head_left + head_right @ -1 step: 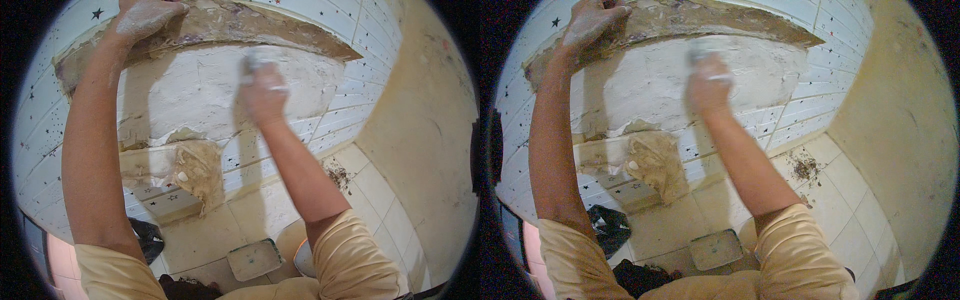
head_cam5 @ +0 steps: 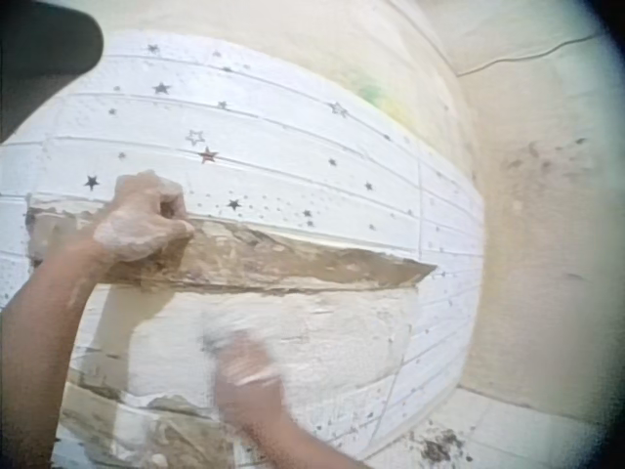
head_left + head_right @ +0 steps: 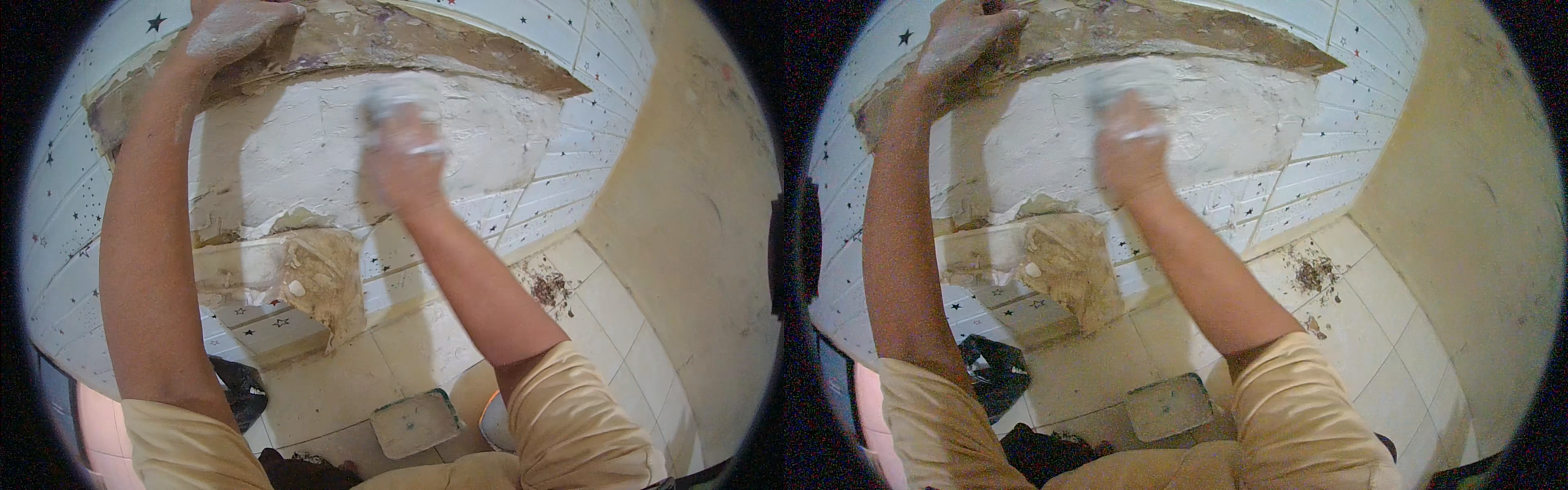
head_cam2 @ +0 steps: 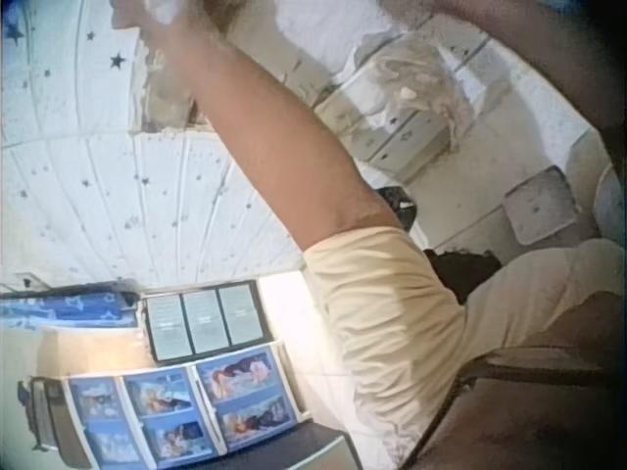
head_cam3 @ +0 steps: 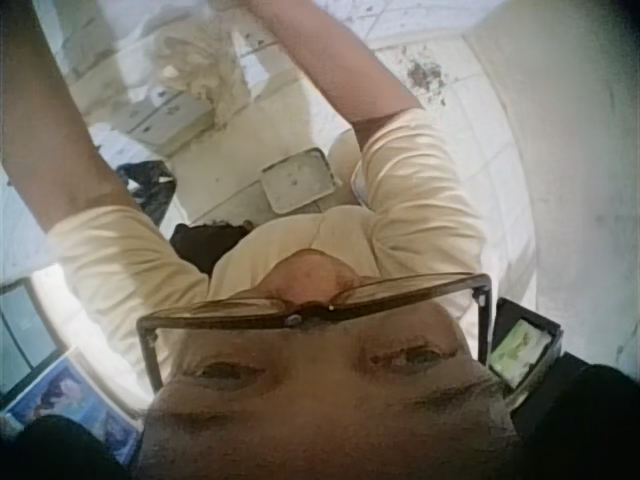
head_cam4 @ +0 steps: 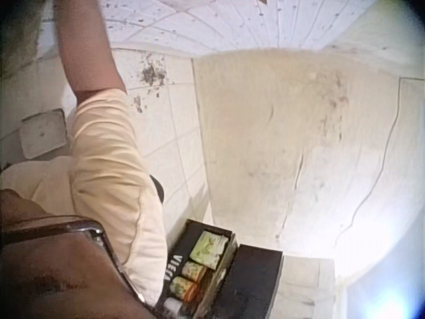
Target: The person applies a white plaster-like substance to a wall using a putty knife. They repeatedly scoop the material from a container on the floor and spread it over a damaged section of the wall, smoothing the surface.
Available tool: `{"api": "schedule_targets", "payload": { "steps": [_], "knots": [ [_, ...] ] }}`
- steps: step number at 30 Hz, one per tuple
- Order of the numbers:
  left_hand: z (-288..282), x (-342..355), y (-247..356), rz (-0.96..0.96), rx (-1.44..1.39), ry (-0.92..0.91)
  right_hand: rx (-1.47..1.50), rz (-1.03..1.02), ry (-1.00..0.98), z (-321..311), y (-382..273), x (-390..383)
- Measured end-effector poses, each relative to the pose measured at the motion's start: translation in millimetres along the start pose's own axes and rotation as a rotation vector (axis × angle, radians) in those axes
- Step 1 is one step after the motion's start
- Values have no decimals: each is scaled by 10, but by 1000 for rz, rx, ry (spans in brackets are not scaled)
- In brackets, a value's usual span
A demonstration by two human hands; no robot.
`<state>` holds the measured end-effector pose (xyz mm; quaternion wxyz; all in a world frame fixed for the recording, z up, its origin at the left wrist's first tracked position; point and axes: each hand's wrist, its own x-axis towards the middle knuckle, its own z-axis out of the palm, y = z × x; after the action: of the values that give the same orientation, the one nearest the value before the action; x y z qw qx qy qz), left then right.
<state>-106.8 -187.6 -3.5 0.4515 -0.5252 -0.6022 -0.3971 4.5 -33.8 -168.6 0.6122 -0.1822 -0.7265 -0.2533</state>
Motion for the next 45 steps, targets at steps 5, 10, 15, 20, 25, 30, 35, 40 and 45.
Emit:
{"api": "schedule_targets", "payload": {
  "steps": [5, 10, 15, 20, 25, 30, 35, 40, 45],
  "knots": [
    [-124, 136, 76, -119, -91, -219, 546, -98, -157, -276, -820, -96],
    [-39, 133, 51, -107, -78, -226, 558, 141, -204, -470, -333, 31],
    [-97, 134, -32, -73, -54, -192, 687, 938, -206, -221, 1025, -27],
    [-35, 81, 42, -68, -18, -146, 652, 1236, 116, -693, 2152, -237],
    [-6, 57, 147, -35, -24, -91, -188, 769, 159, -814, 2439, -389],
    [-15, 3, 117, -35, 45, -50, -398, 571, -392, -94, 1152, -549],
    [109, -29, 236, -48, 25, 25, 222, 59, -262, -358, -22, -719],
    [113, 204, -265, 40, 85, -185, 521, 229, -234, -763, -217, -619],
    [104, 126, -322, -211, -233, -421, 728, 1079, -819, -1183, 424, -974]
  ]
}}
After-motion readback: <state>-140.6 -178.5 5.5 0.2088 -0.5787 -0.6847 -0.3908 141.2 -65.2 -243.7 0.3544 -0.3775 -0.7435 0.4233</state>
